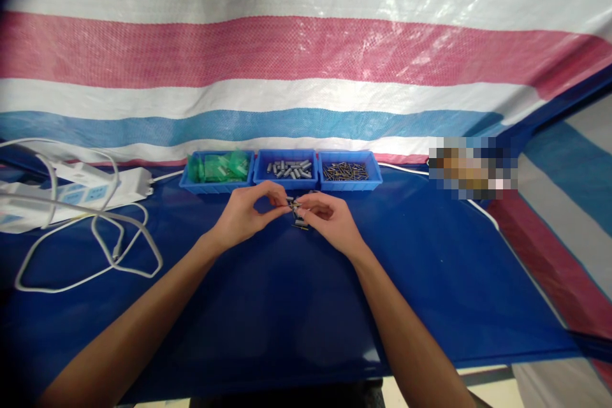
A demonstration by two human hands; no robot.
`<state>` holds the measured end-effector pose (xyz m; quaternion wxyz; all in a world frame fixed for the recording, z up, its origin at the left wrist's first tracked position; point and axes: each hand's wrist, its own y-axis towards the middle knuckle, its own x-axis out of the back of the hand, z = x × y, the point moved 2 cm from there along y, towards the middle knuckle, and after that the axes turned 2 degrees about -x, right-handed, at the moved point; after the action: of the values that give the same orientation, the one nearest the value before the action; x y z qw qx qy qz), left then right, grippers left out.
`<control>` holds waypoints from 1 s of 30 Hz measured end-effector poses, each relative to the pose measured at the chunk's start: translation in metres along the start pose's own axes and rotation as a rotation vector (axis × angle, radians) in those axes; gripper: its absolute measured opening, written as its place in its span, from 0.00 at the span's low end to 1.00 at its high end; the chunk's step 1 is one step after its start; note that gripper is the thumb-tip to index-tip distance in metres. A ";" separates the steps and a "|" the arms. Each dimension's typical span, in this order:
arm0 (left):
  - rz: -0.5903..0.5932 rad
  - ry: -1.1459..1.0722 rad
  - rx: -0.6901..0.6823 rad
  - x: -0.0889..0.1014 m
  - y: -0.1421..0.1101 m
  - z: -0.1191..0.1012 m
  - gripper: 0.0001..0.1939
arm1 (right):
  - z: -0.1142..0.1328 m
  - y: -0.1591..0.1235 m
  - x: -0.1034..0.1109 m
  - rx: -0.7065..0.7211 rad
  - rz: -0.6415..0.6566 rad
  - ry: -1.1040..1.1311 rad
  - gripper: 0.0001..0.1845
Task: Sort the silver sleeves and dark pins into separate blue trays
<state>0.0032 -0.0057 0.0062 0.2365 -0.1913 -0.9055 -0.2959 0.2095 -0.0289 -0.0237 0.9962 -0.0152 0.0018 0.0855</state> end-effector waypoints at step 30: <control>0.340 0.202 0.110 0.000 -0.006 0.019 0.05 | -0.011 0.006 0.023 0.168 -0.407 -0.018 0.13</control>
<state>-0.0051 0.0018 -0.0099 0.3830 -0.2976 -0.8466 -0.2193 0.2316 -0.0196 -0.0351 0.9906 0.0688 -0.0033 -0.1178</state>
